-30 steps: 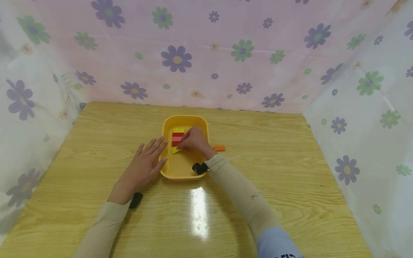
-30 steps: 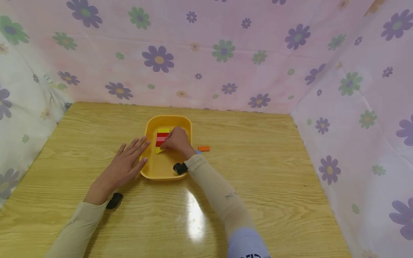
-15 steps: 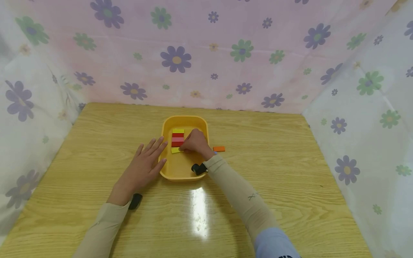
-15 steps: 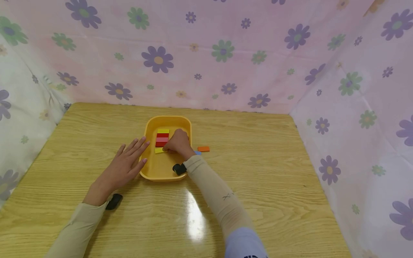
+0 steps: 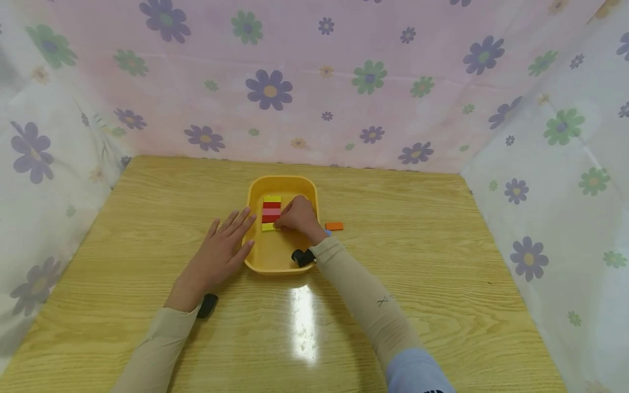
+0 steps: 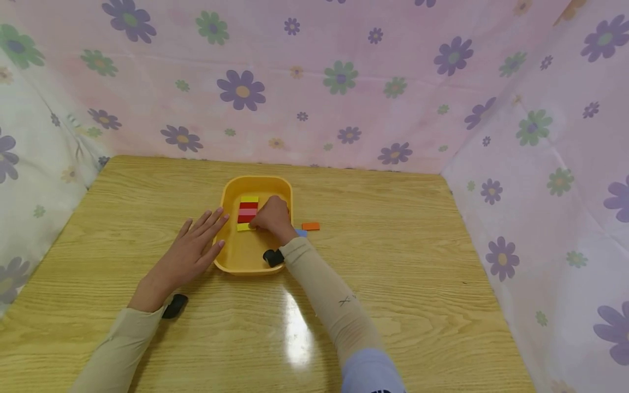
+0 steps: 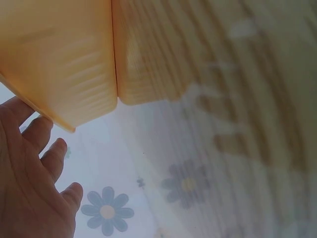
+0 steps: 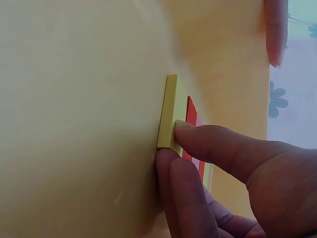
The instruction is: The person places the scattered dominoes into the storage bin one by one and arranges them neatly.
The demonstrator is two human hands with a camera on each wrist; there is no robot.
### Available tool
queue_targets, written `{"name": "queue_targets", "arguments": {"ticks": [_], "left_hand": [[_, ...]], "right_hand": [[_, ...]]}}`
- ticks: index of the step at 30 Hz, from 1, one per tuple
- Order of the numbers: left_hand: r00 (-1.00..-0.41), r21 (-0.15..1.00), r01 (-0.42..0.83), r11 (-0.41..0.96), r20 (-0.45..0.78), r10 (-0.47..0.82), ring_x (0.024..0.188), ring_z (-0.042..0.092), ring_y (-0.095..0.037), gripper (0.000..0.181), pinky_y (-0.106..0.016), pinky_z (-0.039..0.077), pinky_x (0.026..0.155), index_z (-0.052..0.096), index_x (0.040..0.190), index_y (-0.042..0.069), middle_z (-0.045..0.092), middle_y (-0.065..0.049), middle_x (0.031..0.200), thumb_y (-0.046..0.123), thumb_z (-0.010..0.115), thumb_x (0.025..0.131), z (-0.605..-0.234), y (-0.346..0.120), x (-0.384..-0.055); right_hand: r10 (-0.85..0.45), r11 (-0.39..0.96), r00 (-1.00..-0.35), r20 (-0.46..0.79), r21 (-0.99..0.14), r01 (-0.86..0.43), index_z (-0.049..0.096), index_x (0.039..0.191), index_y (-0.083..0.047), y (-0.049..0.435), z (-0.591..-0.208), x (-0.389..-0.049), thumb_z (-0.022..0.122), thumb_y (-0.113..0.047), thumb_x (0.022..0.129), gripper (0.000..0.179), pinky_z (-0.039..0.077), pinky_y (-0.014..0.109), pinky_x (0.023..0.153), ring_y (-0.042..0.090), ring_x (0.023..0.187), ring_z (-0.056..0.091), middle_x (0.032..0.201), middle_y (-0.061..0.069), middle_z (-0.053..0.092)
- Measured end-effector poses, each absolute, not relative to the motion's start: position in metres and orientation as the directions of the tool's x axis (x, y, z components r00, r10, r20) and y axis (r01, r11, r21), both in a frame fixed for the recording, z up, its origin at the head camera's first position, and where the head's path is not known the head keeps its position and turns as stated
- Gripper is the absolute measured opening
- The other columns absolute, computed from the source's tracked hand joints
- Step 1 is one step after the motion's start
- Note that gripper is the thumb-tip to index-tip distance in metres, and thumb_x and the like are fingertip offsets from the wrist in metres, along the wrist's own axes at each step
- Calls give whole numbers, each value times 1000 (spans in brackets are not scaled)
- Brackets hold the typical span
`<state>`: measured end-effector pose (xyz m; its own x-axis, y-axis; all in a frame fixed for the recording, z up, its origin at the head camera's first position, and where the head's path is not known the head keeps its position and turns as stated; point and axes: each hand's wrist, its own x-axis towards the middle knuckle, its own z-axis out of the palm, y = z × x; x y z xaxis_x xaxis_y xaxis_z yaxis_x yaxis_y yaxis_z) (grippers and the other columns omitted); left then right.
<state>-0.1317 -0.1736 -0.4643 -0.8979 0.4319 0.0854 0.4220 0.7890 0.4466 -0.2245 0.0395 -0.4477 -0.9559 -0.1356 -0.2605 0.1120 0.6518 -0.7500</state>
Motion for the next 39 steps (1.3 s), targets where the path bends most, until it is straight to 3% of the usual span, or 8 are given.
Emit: {"name": "queue_targets", "arguments": {"ticks": [11,19,32,39], "left_hand": [[-899,454,418,787,81,430,157,14,-36,60,-64,6,123,28,162,13,17,-6,170,33,47,108,-462,-172,-131],[-898,447,423,788,90,431,157,15,-37,60,-65,7,123,29,162,12,19,-7,170,34,45,109,-463,-172,-131],[-899,454,418,787,83,430,157,14,-36,60,-65,7,123,27,163,14,17,-6,171,33,46,109,-463,-173,-131],[-897,448,425,786,91,433,156,15,-38,60,-66,8,122,29,162,12,19,-7,170,33,47,109,-463,-172,-132]], "right_hand": [[-133,577,-956,-261,-805,139,75,71,3,42,-450,-223,89,-7,75,17,48,20,48,26,63,72,65,13,72],[-126,545,-951,-284,-820,173,74,76,1,43,-449,-221,89,-8,75,18,53,22,53,24,65,72,67,11,72],[-107,543,-946,-305,-815,201,71,76,-1,43,-449,-221,90,-9,75,21,52,21,53,23,64,72,64,9,69],[-98,535,-947,-307,-818,210,68,69,-3,42,-448,-221,90,-8,75,23,50,21,51,20,59,69,62,9,68]]}}
